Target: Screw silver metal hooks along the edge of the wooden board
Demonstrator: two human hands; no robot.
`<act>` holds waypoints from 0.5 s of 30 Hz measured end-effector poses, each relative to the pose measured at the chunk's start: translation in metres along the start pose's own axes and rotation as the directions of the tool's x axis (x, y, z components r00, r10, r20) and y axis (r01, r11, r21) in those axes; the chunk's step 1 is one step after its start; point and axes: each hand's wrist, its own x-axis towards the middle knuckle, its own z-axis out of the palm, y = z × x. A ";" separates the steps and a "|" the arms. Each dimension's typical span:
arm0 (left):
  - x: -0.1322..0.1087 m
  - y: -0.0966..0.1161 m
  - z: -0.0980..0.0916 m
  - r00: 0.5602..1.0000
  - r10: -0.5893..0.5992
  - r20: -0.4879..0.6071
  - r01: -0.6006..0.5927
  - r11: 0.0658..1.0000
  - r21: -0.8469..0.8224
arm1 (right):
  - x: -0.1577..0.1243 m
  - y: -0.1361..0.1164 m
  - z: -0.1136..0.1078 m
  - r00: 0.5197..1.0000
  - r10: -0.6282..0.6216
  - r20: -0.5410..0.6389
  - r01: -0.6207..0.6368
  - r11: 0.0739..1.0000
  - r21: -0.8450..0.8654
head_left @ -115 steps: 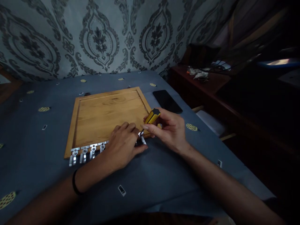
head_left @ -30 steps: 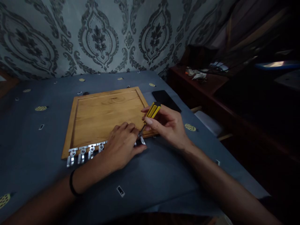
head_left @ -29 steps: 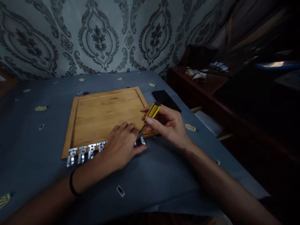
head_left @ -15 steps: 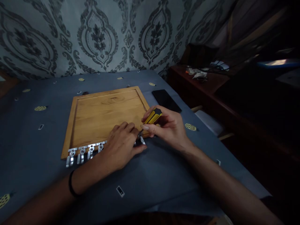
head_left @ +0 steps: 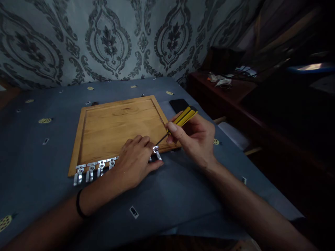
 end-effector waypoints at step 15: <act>-0.001 0.000 0.000 1.000 0.000 0.002 0.000 1.000 -0.021 | -0.002 0.009 -0.002 0.992 -0.052 0.111 0.071 0.983 -0.170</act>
